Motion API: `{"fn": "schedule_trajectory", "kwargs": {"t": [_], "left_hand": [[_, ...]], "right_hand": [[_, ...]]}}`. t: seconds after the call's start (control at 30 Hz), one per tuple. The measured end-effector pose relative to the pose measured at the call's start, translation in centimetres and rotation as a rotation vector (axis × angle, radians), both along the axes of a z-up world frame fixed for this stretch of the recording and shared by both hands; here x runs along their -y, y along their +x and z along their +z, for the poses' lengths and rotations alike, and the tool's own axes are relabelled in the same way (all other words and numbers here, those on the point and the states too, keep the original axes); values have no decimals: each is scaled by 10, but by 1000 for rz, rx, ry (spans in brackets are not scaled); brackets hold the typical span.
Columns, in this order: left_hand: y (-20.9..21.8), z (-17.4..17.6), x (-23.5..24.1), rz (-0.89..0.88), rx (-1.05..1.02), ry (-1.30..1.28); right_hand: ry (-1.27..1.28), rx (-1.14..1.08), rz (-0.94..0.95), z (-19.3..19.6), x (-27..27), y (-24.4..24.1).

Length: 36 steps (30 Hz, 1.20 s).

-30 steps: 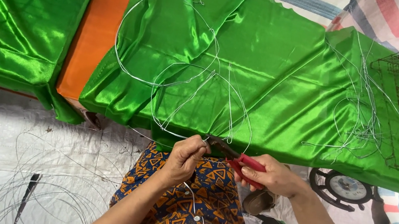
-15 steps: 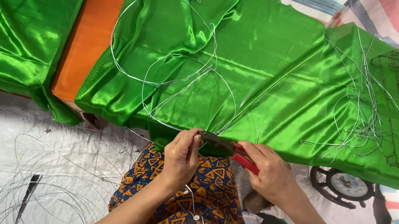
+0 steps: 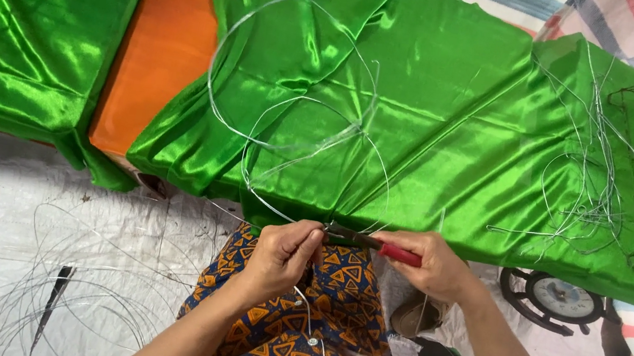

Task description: The person bends and cuts thin metal wires to form circular and arched components for a bird cage.

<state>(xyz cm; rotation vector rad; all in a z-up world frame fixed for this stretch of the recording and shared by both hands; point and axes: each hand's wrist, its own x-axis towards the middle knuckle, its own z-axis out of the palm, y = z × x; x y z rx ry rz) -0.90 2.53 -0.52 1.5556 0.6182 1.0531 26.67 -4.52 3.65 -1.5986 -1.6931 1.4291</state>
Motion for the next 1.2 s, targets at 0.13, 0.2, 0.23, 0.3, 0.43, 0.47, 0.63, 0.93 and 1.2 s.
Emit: {"fn": "schedule_trajectory", "kwargs": {"t": [0.13,0.2,0.23,0.3,0.43,0.47,0.63,0.93,1.2], "left_hand": [[-6,16,-5,-152,25,-88],[-6,15,-2,-274,130,-171],[-5,17,-2,-276,130,-170],[-6,21,-2,-361,192,-215],[-2,25,-1,-414,195,-249],[-1,23,-1,-415,198,-312],[6,10,1,-415,235,-619],[18,26,7,-308,182,-475],[30,27,14,-309,115,-327]], "right_hand": [[-123,-155,15,-2,-7,10],[-259,-209,116,2,-14,10],[-258,-209,114,-3,-14,14],[-319,-266,178,-13,-14,23],[-358,-327,194,-5,-17,25],[-355,-296,200,-3,-16,28],[-322,-213,174,15,5,21],[-408,-471,65,51,32,14],[-354,-1125,-5,-2,62,-2]]}}
